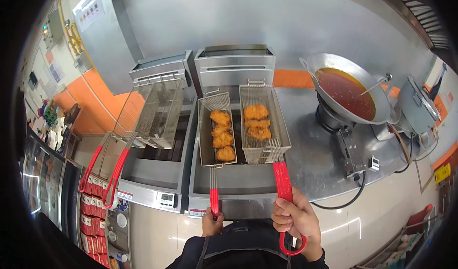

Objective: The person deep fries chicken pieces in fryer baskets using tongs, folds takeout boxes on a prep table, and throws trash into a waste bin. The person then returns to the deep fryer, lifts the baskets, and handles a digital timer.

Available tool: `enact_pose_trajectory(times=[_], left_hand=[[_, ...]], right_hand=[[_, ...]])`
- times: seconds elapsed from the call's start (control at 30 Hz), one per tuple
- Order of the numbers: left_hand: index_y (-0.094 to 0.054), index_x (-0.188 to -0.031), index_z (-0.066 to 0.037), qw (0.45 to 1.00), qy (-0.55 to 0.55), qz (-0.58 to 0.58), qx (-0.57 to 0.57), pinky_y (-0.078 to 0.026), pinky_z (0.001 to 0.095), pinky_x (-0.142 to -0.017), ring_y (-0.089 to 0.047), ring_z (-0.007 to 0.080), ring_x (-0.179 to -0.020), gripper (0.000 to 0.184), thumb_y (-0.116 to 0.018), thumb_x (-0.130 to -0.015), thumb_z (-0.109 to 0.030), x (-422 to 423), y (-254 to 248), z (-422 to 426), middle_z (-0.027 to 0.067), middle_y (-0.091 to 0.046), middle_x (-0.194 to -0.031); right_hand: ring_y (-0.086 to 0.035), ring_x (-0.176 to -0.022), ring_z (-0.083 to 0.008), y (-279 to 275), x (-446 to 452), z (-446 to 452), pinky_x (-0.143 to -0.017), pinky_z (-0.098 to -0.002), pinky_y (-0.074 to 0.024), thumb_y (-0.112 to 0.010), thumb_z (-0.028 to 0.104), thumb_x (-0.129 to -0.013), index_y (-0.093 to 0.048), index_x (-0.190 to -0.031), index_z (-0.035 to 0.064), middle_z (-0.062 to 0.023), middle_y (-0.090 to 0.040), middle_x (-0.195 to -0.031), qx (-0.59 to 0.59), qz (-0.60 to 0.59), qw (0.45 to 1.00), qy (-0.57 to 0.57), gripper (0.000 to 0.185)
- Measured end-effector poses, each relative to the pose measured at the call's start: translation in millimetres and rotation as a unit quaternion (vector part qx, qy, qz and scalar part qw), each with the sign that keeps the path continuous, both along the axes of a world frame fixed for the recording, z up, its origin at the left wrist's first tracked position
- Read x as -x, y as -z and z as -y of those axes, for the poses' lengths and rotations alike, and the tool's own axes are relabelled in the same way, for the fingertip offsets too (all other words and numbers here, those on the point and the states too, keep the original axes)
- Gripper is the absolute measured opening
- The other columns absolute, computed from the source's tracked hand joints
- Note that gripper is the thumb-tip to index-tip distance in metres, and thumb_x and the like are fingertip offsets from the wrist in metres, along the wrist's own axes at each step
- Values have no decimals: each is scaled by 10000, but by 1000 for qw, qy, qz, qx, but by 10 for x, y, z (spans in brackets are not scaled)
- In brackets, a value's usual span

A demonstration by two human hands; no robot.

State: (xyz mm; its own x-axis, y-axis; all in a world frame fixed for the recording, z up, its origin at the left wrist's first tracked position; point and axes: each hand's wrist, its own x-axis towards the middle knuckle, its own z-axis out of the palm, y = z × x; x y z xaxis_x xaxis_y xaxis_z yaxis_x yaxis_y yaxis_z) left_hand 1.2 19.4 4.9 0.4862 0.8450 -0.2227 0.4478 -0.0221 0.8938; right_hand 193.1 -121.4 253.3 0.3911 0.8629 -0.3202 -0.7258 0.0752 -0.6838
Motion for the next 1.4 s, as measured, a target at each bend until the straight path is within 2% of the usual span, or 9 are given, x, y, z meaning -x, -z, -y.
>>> enact_pose_trajectory(times=[0.6,0.7,0.8,0.93,1.0,1.2,1.3,1.37,1.4], left_hand=[[-432,-855,-20,1000,-15,2,-9,-457,331,-420,-602,235,-450,228,-610,-782,-143,1,142,-85,138,-566,-548],[-418,-880,-19,999,3,-21,-34,-465,383,-484,-612,313,-541,267,-620,-759,-145,0,60,-127,170,-573,-585],[-399,-908,-18,999,-1,-29,-42,-464,442,-544,-605,387,-626,314,-631,-734,-140,7,30,-103,204,-576,-628],[-398,-951,-6,998,27,-49,-3,-464,466,-584,-591,422,-687,356,-639,-726,-140,-40,-132,-173,249,-574,-685],[-398,-965,-3,998,29,-52,-14,-467,463,-590,-591,423,-695,368,-640,-723,-136,-60,-111,-169,255,-571,-692],[-370,-1151,34,1000,23,-12,-13,-477,446,-608,-597,425,-727,546,-651,-711,-124,27,-22,-102,258,-589,-768],[-348,-1215,25,986,43,83,-141,-483,433,-640,-601,418,-772,602,-650,-720,-138,75,115,-40,259,-594,-828],[-267,-1334,2,997,48,49,-48,-435,356,-856,-533,347,-1066,727,-651,-724,-89,165,103,-35,242,-472,-1190],[-267,-1334,2,995,65,53,-52,-435,356,-856,-533,347,-1066,727,-651,-724,-89,193,105,-50,242,-472,-1190]], right_hand=[[-337,-447,-82,107,-200,-404,-378,-250,-316,-493,116,-908,-450,-977,80,-8,-385,-615,57,20,997,-41,89],[-582,-668,-260,663,-158,-393,-601,-385,-491,-412,328,-943,-454,-1113,45,-117,-554,-776,-70,-32,995,-70,333],[-588,-906,-297,1228,-64,-600,-764,-390,-480,-330,373,-960,-437,-1155,26,-152,-582,-939,-72,-101,992,-38,412],[-547,-1019,-280,2254,187,-956,-845,-375,-457,-394,258,-954,-425,-1157,0,-159,-568,-1024,78,-29,988,-130,329],[-550,-1032,-264,2303,475,-1140,-883,-371,-447,-458,124,-922,-405,-1172,-2,-160,-568,-1053,67,156,965,-201,285],[-550,-1038,-241,2490,621,-1373,-895,-362,-440,-470,15,-890,-362,-1193,18,-151,-560,-1077,-29,91,970,-222,322],[-531,-1052,-189,2532,658,-1254,-890,-310,-431,-477,28,-895,-329,-1227,34,-118,-558,-1083,-53,106,965,-234,364],[-530,-1053,-190,2408,676,-1263,-894,-311,-428,-478,40,-898,-331,-1222,32,-115,-556,-1080,-63,135,963,-224,355],[-529,-1054,-190,2358,705,-1261,-897,-312,-425,-479,51,-902,-333,-1216,30,-112,-553,-1078,-69,150,957,-237,347]])
